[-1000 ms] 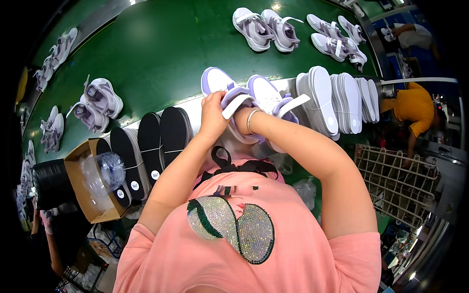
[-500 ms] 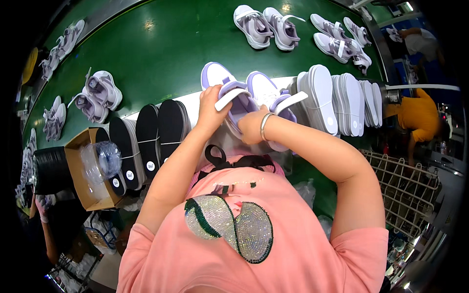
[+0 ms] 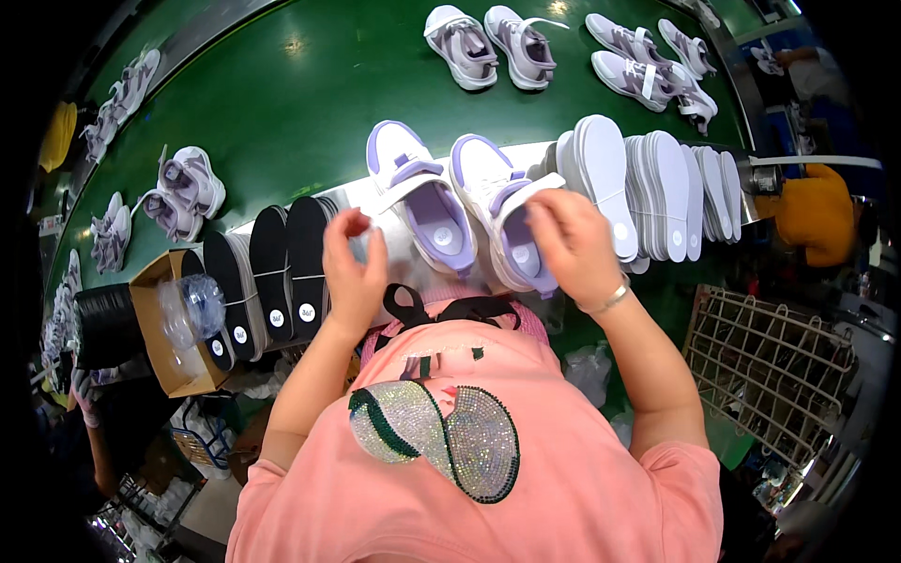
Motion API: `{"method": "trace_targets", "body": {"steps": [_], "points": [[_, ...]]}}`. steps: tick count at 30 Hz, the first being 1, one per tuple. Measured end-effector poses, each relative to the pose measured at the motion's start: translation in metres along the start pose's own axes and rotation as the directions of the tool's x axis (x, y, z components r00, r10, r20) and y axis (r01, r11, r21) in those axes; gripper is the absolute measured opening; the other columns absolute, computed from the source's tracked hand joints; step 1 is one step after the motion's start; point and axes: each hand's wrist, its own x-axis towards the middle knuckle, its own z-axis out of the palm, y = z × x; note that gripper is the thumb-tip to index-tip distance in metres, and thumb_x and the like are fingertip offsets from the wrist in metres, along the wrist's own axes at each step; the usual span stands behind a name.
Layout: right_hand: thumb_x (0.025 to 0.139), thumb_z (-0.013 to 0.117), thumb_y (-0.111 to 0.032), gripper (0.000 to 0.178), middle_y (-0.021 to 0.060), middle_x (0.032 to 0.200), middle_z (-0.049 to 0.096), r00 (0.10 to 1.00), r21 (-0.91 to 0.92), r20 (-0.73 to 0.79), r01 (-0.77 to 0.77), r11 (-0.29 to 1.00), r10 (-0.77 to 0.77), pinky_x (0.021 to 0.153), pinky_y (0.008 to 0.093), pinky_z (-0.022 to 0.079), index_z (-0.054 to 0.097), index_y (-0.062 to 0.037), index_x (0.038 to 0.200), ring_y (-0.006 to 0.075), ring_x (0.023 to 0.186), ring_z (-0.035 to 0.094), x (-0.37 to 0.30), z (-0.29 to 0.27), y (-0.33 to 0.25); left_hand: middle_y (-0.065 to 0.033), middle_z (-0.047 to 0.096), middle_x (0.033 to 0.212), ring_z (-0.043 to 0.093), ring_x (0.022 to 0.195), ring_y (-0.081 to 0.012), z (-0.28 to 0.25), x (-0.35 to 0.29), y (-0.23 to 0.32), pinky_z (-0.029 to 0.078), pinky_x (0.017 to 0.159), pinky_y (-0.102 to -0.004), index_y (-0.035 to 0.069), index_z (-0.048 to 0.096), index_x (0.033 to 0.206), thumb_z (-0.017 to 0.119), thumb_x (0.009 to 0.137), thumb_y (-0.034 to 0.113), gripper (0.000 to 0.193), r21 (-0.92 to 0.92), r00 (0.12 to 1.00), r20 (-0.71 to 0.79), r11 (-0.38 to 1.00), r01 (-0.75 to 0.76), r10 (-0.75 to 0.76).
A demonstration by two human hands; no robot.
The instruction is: The person places insoles into shoes and organizes them on a conveyor belt. The person repeatedly takes an insole from a stack, inserts it into a shoe, and then positions the finished shoe on the belt.
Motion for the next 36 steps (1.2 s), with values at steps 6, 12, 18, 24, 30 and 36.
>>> {"method": "trace_targets", "body": {"steps": [6, 12, 18, 24, 30, 36], "points": [[0.070, 0.054, -0.011, 0.033, 0.0263, 0.094, 0.052, 0.944, 0.089, 0.102, -0.321, 0.943, 0.312, 0.079, 0.0415, 0.040, 0.047, 0.0049, 0.099, 0.0403, 0.091, 0.049, -0.049, 0.059, 0.120, -0.0190, 0.058, 0.080, 0.059, 0.067, -0.0315, 0.051, 0.009, 0.047, 0.047, 0.057, -0.0368, 0.001, 0.018, 0.129, 0.060, 0.073, 0.043, 0.082, 0.382, 0.827, 0.551, 0.916, -0.125, -0.117], [0.079, 0.049, -0.022, 0.032, 0.0244, 0.096, 0.054, 0.899, 0.085, 0.410, -0.203, 0.975, 0.152, 0.083, 0.0406, 0.039, 0.051, 0.0028, 0.099, 0.0366, 0.094, 0.050, 0.015, 0.054, 0.059, -0.0188, 0.059, 0.064, 0.058, 0.058, -0.0363, 0.061, 0.058, 0.003, 0.046, 0.054, -0.0465, 0.005, 0.031, 0.119, 0.049, 0.071, 0.018, 0.053, 0.561, 0.869, 0.405, 0.828, 0.008, -0.284], [0.077, 0.052, -0.027, 0.028, 0.0162, 0.089, 0.058, 0.980, -0.303, 0.116, 0.191, 0.934, -0.163, 0.075, 0.0410, 0.042, 0.057, -0.0096, 0.099, 0.0318, 0.086, 0.054, 0.131, 0.013, 0.063, -0.0202, 0.060, 0.074, 0.059, 0.068, -0.0371, 0.003, 0.153, -0.060, 0.045, 0.062, -0.0466, 0.011, 0.025, 0.127, 0.049, 0.077, 0.026, 0.057, 0.725, 0.959, 0.071, 0.675, 0.140, -0.275], [0.070, 0.060, -0.031, 0.050, 0.0169, 0.103, 0.054, 0.982, -0.732, 0.132, 0.003, 0.681, 0.138, 0.086, 0.0470, 0.035, 0.043, -0.0178, 0.115, 0.0313, 0.096, 0.052, 0.232, 0.017, 0.104, -0.0210, 0.054, 0.101, 0.054, 0.091, -0.0335, -0.030, 0.175, -0.074, 0.043, 0.077, -0.0389, 0.001, 0.033, 0.123, 0.054, 0.078, 0.018, 0.053, 0.463, 0.975, -0.199, 0.868, 0.182, -0.098], [0.063, 0.066, -0.034, 0.060, 0.0129, 0.107, 0.055, 0.872, -0.610, 0.391, 0.006, 0.792, 0.295, 0.085, 0.0421, 0.039, 0.042, -0.0216, 0.117, 0.0284, 0.103, 0.051, 0.266, 0.046, 0.100, -0.0161, 0.054, 0.101, 0.053, 0.091, -0.0255, 0.040, 0.109, -0.057, 0.041, 0.080, -0.0333, -0.003, 0.048, 0.107, 0.056, 0.077, 0.014, 0.036, 0.167, 0.982, 0.013, 0.969, 0.183, -0.187], [0.071, 0.051, -0.027, 0.028, 0.0153, 0.095, 0.060, 0.896, -0.628, 0.392, 0.096, 0.772, 0.208, 0.078, 0.0373, 0.044, 0.063, -0.0144, 0.094, 0.0278, 0.092, 0.057, 0.259, 0.068, 0.095, -0.0108, 0.056, 0.101, 0.055, 0.087, -0.0182, 0.088, 0.099, -0.047, 0.043, 0.075, -0.0284, -0.002, 0.050, 0.106, 0.054, 0.082, 0.020, 0.033, -0.170, 0.910, 0.194, 0.901, 0.399, -0.366]]}}
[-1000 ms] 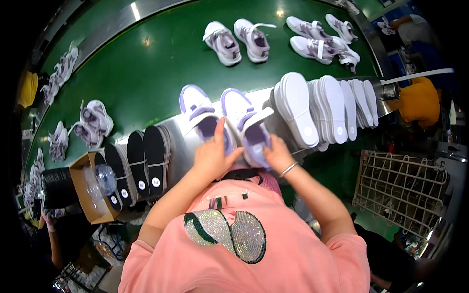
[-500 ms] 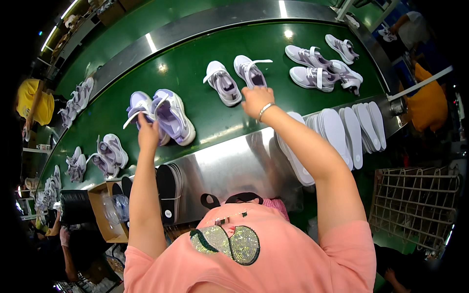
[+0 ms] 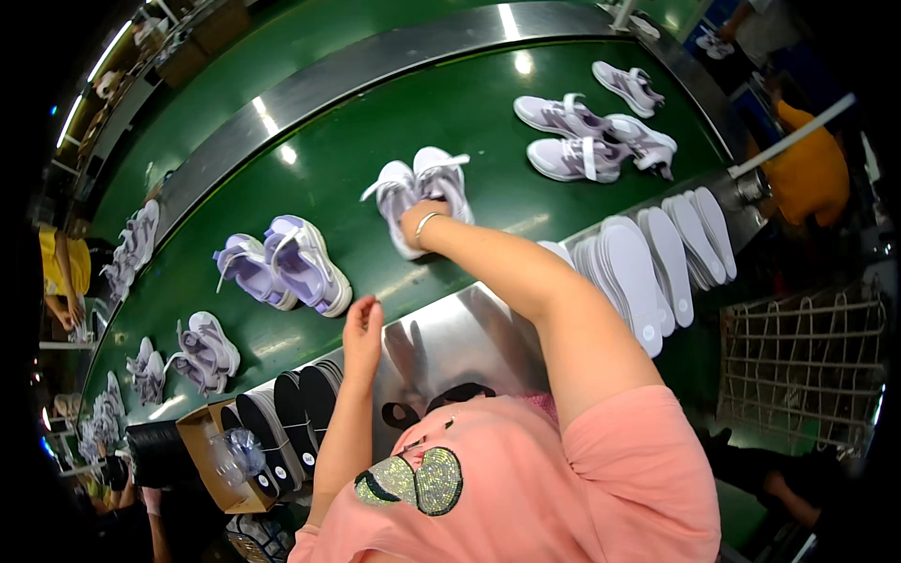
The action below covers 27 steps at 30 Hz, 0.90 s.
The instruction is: The person places insoles into shoes and organizes them on a conveyor belt. The person repeatedly takes an insole from a stack, inserts it into a shoe, and then positions the finished shoe on the belt.
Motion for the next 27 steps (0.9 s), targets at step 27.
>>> {"method": "trace_targets", "body": {"steps": [27], "points": [[0.058, 0.072, -0.039, 0.070, 0.0188, 0.105, 0.048, 0.748, 0.479, -0.262, -0.447, 0.755, 0.610, 0.082, 0.0393, 0.039, 0.043, 0.0010, 0.108, 0.0330, 0.098, 0.046, -0.243, 0.026, 0.076, -0.0210, 0.047, 0.111, 0.047, 0.101, -0.0321, 0.128, -0.056, 0.085, 0.037, 0.087, -0.0367, -0.004, 0.036, 0.119, 0.057, 0.072, 0.011, 0.053, 0.033, 0.702, 0.486, 0.792, -0.610, 0.521]]}}
